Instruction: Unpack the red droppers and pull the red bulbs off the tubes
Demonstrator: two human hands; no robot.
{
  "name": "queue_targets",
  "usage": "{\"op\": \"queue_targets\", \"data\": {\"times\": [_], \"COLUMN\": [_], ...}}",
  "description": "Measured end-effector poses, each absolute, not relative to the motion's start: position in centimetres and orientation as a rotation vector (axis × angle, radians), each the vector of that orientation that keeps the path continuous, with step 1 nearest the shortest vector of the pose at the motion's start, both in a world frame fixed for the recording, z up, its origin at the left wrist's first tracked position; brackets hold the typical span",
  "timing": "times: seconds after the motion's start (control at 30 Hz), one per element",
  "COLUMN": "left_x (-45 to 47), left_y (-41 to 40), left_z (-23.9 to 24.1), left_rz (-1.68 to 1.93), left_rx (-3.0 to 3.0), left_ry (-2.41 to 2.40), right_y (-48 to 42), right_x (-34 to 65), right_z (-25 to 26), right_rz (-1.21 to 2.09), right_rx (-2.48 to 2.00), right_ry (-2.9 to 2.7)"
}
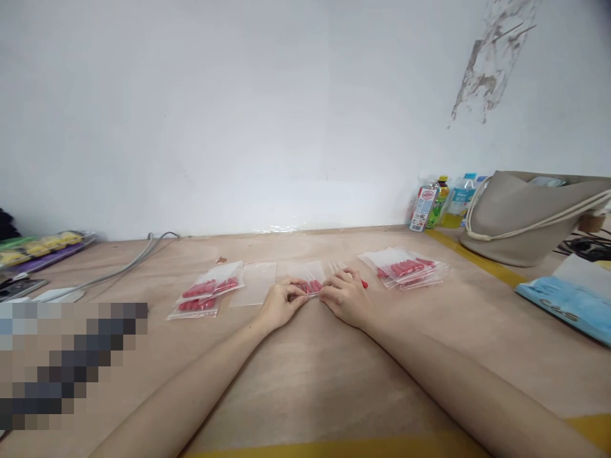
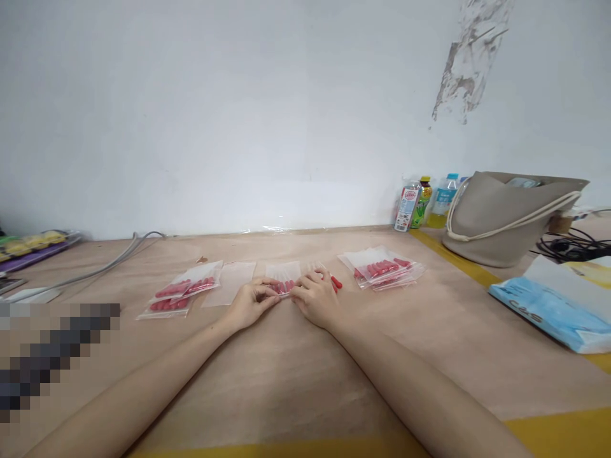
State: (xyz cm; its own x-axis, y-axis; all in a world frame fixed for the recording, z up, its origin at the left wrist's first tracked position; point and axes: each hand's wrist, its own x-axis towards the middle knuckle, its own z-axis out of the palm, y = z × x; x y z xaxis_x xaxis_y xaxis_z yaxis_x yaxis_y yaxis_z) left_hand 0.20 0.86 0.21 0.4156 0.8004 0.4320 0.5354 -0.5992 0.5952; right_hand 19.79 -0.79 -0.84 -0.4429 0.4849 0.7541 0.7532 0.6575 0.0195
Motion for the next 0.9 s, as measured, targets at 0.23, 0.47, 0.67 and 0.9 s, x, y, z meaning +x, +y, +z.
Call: {"op": "queue_targets", "data": {"times": [0.23,0.47,0.67,0.9], "left_x": [0.0,0.8,1.5,1.6], "left_y": [1.2,0.6,0.2,0.3], "left_z": [-0.2,0.4,0.4,-0.2], "left_rz": [1.027,1.005,1.019,1.126], "left_rx": [2.217,2.268,2.389,2.424], "left_ry": [1.145,1.206,1.063,1.164], "right_y": [-0.6,-1.1,-1.5,-1.8], "right_x": [19.7,19.3,18.8,18.0], "right_z": [-1.0,-0.2,0.0,0.1], "right_rz": [-0.482,-0.453,-0.465,-0.438], "right_rx": [-0.949,-0.999,-0.994,-0.987], "right_ry": [-2.140,-2.226,-2.286,-2.381]}}
